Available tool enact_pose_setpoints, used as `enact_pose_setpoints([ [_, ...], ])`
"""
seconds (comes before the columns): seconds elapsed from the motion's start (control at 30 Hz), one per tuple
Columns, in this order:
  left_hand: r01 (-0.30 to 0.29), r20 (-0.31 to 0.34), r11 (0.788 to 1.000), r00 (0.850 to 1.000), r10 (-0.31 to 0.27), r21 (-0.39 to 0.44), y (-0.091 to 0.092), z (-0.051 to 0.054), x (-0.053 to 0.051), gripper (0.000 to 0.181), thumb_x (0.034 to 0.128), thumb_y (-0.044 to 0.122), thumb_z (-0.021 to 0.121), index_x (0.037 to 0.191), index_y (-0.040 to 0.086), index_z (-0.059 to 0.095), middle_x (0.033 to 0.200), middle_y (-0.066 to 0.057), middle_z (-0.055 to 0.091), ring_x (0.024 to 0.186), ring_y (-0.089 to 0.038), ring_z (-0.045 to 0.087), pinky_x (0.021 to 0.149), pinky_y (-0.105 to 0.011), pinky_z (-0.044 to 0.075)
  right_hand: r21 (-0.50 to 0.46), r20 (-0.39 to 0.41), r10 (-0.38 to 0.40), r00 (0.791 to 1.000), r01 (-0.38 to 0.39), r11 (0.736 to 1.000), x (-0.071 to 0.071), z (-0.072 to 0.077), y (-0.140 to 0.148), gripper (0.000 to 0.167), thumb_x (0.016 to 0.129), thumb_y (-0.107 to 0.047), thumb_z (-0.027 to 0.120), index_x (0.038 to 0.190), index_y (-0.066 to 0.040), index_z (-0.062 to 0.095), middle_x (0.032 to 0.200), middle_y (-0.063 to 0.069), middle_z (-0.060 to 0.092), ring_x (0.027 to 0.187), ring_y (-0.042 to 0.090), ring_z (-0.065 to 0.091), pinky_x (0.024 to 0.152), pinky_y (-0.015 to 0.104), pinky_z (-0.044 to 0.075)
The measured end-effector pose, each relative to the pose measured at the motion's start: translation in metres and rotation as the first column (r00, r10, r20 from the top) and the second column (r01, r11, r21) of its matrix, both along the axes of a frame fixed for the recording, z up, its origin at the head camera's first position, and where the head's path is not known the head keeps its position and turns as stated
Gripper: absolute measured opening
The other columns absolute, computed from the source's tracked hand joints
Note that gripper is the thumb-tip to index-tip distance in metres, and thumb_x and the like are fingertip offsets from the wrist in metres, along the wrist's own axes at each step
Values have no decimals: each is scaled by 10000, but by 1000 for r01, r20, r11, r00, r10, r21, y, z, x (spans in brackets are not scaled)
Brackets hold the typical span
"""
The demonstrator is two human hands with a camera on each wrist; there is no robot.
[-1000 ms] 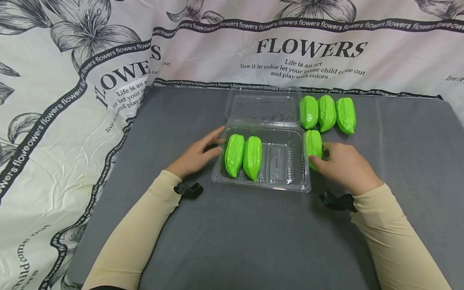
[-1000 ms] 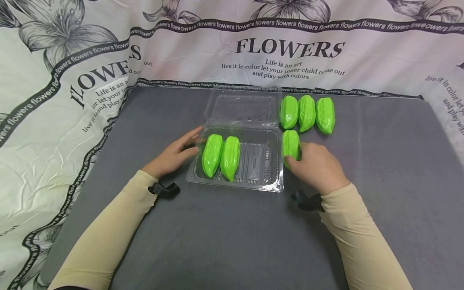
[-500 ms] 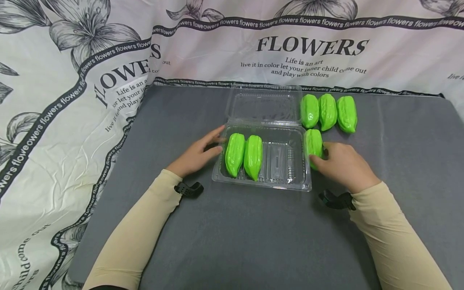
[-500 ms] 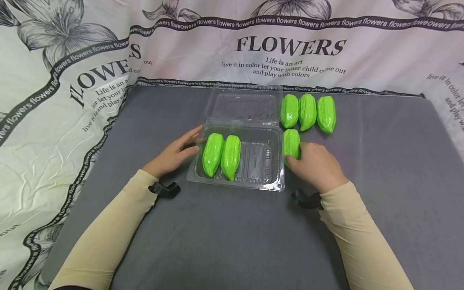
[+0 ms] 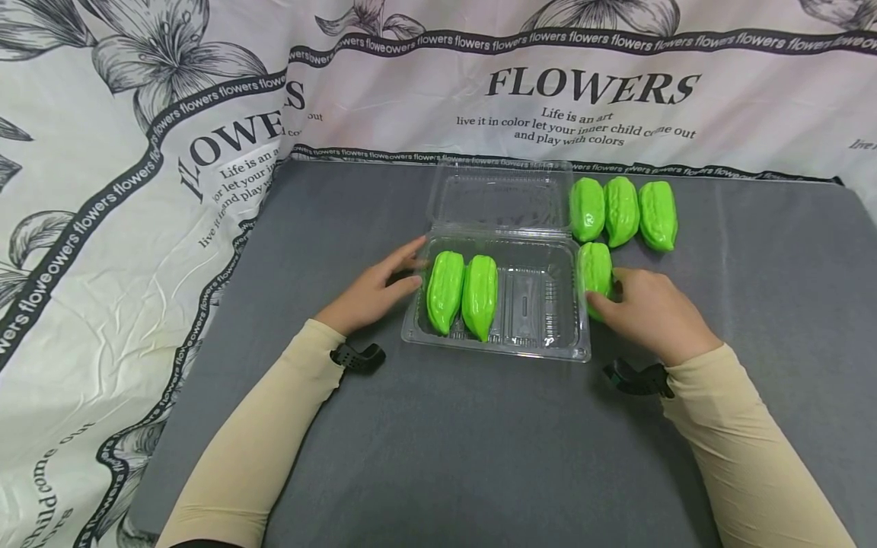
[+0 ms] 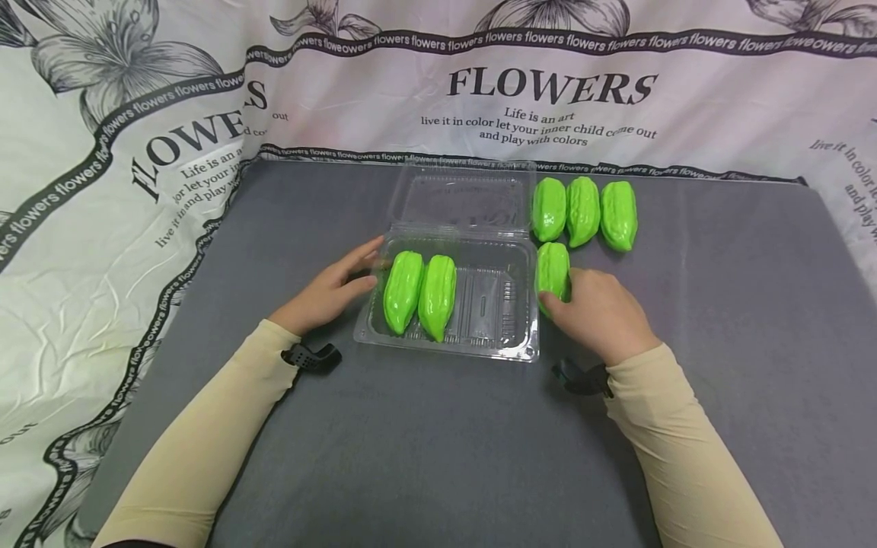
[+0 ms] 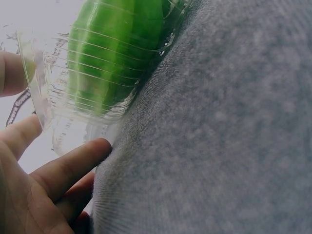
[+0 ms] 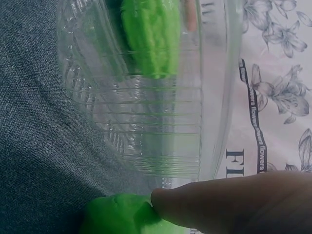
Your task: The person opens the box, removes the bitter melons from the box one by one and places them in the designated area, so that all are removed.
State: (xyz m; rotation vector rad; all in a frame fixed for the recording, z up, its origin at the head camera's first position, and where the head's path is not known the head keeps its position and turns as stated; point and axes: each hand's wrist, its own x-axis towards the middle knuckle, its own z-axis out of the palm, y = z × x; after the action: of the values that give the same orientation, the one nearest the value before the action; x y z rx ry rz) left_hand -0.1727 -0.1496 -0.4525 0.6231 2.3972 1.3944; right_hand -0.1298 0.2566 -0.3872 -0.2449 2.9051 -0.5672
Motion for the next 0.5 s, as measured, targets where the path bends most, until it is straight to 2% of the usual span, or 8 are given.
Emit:
enact_pose_setpoints([
  [0.5, 2, 4, 1000, 1000, -2, -7, 0, -1, -1, 657, 1118, 311, 534, 1694, 339, 219, 1586, -90, 515, 1489, -277, 447, 1184, -566, 391, 8, 20, -3, 1000, 3, 1000, 1, 1, 0, 389, 1022, -422, 627, 815, -102, 549, 717, 65, 520, 700, 275, 533, 566, 380, 376],
])
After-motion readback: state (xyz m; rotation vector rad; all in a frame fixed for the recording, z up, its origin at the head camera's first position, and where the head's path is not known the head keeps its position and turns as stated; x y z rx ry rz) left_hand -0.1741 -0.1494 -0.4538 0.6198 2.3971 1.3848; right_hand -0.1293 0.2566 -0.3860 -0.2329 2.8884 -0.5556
